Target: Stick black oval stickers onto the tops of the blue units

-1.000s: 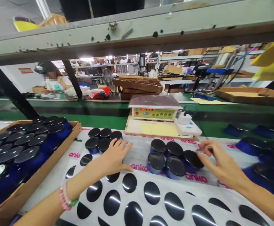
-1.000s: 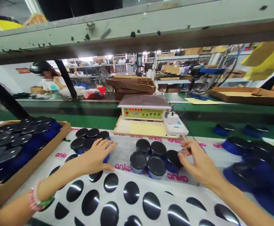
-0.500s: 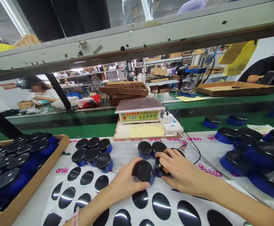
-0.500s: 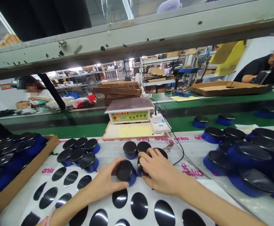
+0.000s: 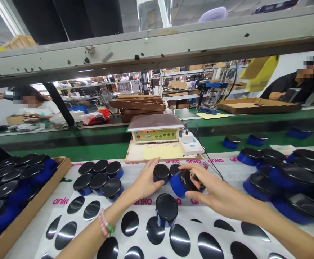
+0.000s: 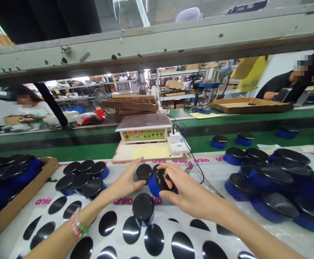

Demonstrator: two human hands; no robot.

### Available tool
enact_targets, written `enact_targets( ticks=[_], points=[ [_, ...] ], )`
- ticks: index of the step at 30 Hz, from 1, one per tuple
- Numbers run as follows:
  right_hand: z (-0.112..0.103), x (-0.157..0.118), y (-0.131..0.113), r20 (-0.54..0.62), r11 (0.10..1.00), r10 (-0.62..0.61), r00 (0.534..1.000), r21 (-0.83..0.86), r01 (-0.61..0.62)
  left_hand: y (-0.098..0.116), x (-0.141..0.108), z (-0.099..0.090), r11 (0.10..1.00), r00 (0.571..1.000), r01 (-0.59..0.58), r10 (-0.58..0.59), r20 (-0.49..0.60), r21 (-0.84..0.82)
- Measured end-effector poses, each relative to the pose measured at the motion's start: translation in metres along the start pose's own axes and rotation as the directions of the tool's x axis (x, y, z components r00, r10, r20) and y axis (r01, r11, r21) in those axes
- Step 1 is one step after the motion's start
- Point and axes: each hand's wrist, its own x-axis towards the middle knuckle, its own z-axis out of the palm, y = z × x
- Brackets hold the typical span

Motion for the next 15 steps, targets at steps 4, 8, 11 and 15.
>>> enact_targets(
  ticks=[4,8,11,15],
  points=[
    [-0.002,0.011,-0.012,-0.175,0.998,-0.020,0.984,0.058,0.031,0.050,-0.011,-0.013,0.986,0.983,-0.165,0.162,0.089,0.029],
    [0.006,0.027,-0.021,-0.275,0.982,0.009,0.961,0.185,0.044,0.077,-0.014,-0.014,0.980,0.979,-0.198,0.197,0.043,0.010],
    [0.014,0.035,-0.024,-0.275,0.962,0.014,0.961,0.267,0.062,0.075,-0.016,-0.014,0.984,0.985,-0.166,0.168,-0.030,0.070],
    [0.024,0.043,-0.030,-0.323,0.956,-0.042,0.946,0.263,0.132,0.069,-0.021,-0.016,0.976,0.981,-0.168,0.180,-0.072,0.138]
  ],
)
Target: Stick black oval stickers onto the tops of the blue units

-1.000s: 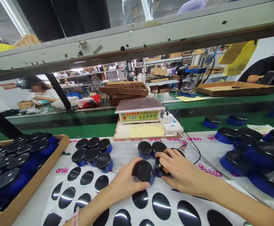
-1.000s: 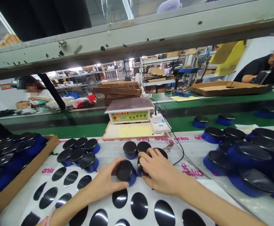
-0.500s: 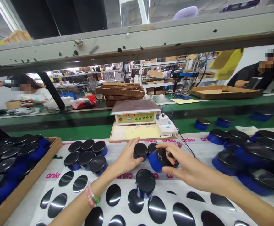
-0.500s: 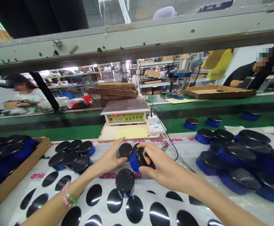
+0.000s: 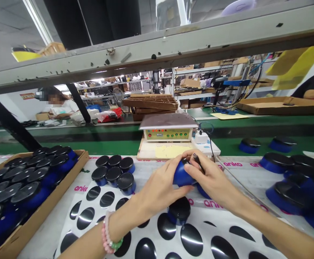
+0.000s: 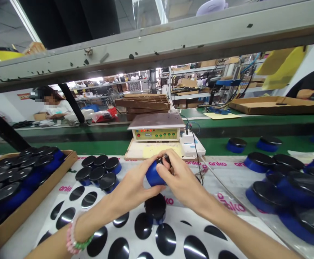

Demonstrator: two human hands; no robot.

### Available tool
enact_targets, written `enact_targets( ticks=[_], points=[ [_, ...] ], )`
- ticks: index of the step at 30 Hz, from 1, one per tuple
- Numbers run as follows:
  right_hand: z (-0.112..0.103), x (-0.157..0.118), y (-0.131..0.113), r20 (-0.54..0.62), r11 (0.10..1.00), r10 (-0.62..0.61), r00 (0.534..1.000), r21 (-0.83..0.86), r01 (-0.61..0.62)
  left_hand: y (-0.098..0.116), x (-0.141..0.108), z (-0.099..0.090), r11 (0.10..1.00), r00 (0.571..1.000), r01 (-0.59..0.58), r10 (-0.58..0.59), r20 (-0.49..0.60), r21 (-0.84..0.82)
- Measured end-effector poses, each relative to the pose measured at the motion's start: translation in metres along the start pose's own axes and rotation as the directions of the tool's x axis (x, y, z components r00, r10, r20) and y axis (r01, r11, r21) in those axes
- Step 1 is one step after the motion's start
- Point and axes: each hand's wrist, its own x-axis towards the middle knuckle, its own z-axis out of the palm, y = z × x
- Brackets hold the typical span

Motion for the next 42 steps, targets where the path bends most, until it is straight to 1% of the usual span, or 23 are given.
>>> enact_targets(
  ticks=[3,5,6,8,9,10,11,12,13,14,15,16,17,19,21,23,27,31,34,36,38,41,42],
  points=[
    [0.001,0.006,-0.004,0.054,0.995,-0.034,0.998,-0.094,0.039,-0.005,-0.001,-0.005,0.997,0.999,0.035,-0.034,-0.012,0.065],
    [-0.009,0.012,-0.004,0.058,0.989,-0.031,0.998,-0.140,0.039,-0.016,-0.001,-0.013,0.977,0.994,0.113,-0.112,-0.012,0.180],
    [-0.018,0.015,-0.002,0.028,0.989,-0.017,0.999,-0.148,0.021,-0.025,-0.002,-0.019,0.958,0.987,0.158,-0.157,-0.023,0.239],
    [-0.041,0.020,0.004,-0.100,0.978,0.014,0.995,-0.206,-0.035,-0.049,-0.006,-0.031,0.915,0.970,0.244,-0.238,-0.059,0.322],
    [-0.054,0.021,0.009,-0.176,0.957,0.013,0.984,-0.284,-0.064,-0.061,-0.010,-0.038,0.898,0.960,0.278,-0.269,-0.073,0.341],
    [-0.064,0.020,0.014,-0.230,0.915,-0.004,0.973,-0.393,-0.089,-0.073,-0.013,-0.043,0.882,0.951,0.308,-0.297,-0.086,0.356],
    [-0.071,0.019,0.019,-0.242,0.853,-0.027,0.970,-0.511,-0.104,-0.082,-0.017,-0.046,0.867,0.942,0.334,-0.320,-0.100,0.371],
    [-0.075,0.018,0.024,-0.199,0.786,-0.030,0.980,-0.611,-0.100,-0.089,-0.019,-0.047,0.854,0.935,0.352,-0.336,-0.111,0.382],
    [-0.074,0.016,0.028,-0.111,0.733,-0.005,0.994,-0.677,-0.072,-0.093,-0.020,-0.044,0.849,0.933,0.359,-0.341,-0.118,0.387],
    [-0.068,0.014,0.032,0.003,0.708,0.040,0.999,-0.705,-0.026,-0.094,-0.019,-0.039,0.854,0.935,0.353,-0.335,-0.114,0.382],
    [-0.060,0.012,0.036,0.118,0.710,0.083,0.990,-0.703,0.024,-0.093,-0.016,-0.030,0.869,0.943,0.331,-0.318,-0.096,0.368],
    [-0.048,0.011,0.039,0.213,0.725,0.110,0.971,-0.685,0.068,-0.090,-0.012,-0.020,0.892,0.955,0.295,-0.292,-0.062,0.342],
    [-0.037,0.011,0.043,0.281,0.742,0.119,0.952,-0.662,0.103,-0.086,-0.007,-0.008,0.919,0.966,0.251,-0.258,-0.017,0.305],
    [-0.017,0.014,0.051,0.350,0.768,0.115,0.930,-0.625,0.140,-0.080,0.004,0.015,0.963,0.980,0.166,-0.184,0.072,0.211],
    [-0.010,0.018,0.059,0.393,0.790,0.117,0.912,-0.594,0.155,-0.077,0.011,0.029,0.986,0.985,0.118,-0.132,0.110,0.120],
    [-0.013,0.023,0.066,0.411,0.809,0.114,0.905,-0.567,0.156,-0.078,0.013,0.036,0.992,0.989,0.111,-0.116,0.088,0.057],
    [-0.026,0.028,0.075,0.422,0.834,0.104,0.901,-0.530,0.152,-0.080,0.007,0.040,0.989,0.989,0.144,-0.143,0.024,-0.018],
    [-0.024,0.027,0.078,0.462,0.857,0.097,0.881,-0.489,0.162,-0.082,0.003,0.051,0.984,0.987,0.155,-0.151,0.058,-0.084],
    [-0.021,0.026,0.077,0.455,0.865,0.079,0.887,-0.473,0.166,-0.084,0.006,0.055,0.975,0.981,0.185,-0.177,0.079,-0.119],
    [-0.021,0.025,0.077,0.433,0.863,0.069,0.899,-0.478,0.164,-0.082,0.007,0.053,0.968,0.976,0.213,-0.204,0.082,-0.132],
    [-0.023,0.022,0.073,0.401,0.856,0.057,0.914,-0.491,0.162,-0.076,0.004,0.044,0.961,0.970,0.240,-0.233,0.061,-0.140],
    [-0.028,0.010,0.060,0.341,0.844,0.033,0.939,-0.514,0.157,-0.061,-0.015,0.026,0.954,0.966,0.256,-0.259,0.003,-0.155],
    [-0.029,0.004,0.053,0.332,0.844,0.027,0.943,-0.513,0.156,-0.056,-0.025,0.021,0.952,0.966,0.258,-0.259,0.016,-0.163]
  ],
)
